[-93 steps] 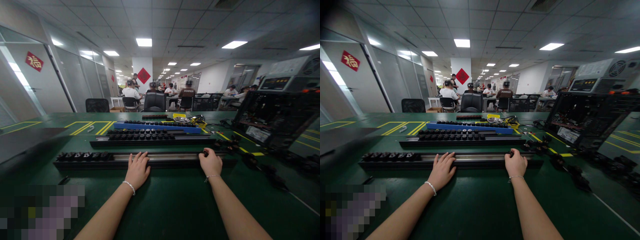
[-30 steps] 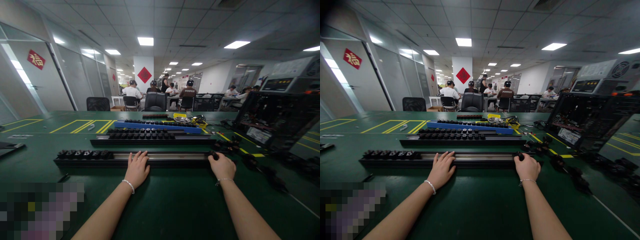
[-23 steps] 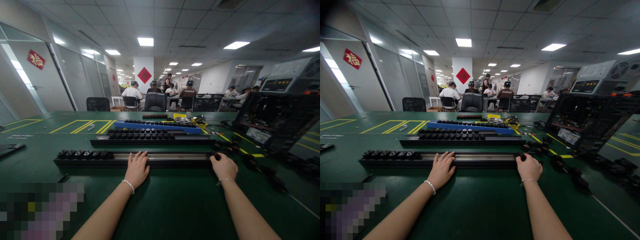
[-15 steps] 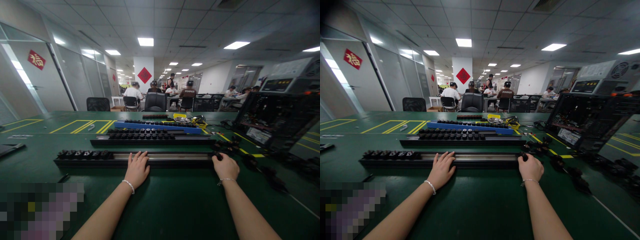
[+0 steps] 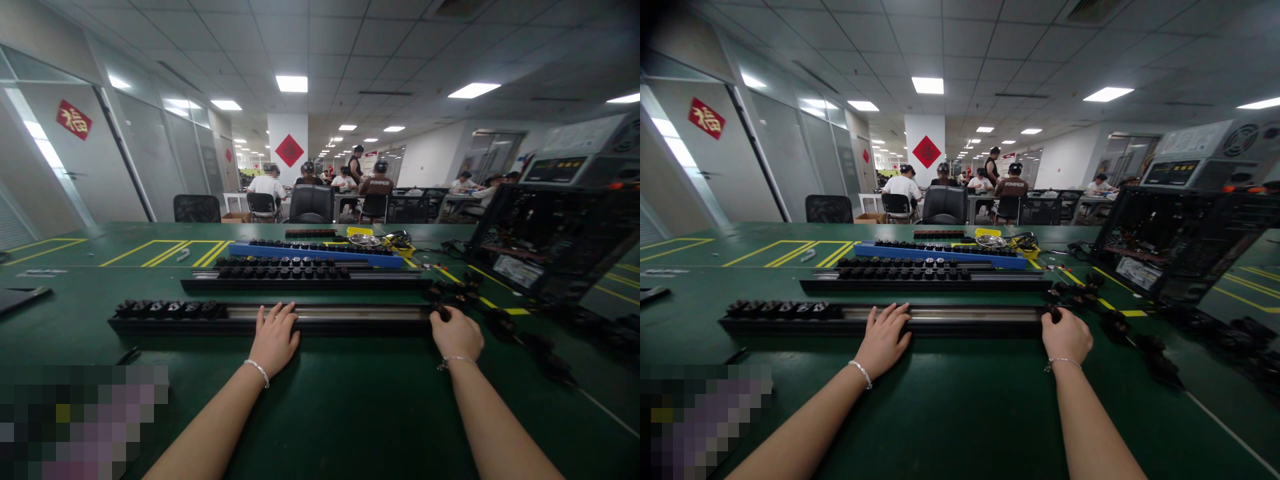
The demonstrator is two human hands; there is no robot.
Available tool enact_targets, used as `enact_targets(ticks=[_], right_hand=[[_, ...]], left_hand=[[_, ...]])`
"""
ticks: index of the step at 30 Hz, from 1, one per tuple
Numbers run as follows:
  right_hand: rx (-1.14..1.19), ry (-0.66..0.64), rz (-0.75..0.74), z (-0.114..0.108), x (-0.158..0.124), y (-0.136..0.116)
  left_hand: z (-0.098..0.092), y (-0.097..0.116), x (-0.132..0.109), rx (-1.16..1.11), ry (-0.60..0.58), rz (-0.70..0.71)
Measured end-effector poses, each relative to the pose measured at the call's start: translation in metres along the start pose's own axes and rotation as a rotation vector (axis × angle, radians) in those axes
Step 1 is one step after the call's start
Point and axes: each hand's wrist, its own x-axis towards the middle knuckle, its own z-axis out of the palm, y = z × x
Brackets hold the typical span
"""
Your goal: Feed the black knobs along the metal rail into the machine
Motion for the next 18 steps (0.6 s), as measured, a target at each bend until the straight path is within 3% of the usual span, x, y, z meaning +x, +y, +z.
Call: enact_targets(ticks=[18], right_hand=[[0.003,0.057,0.048,0.0039,0.0062,0.0089]], left_hand=[[0.0022,-0.0011,0.0001,0.003,0.009,0.001]])
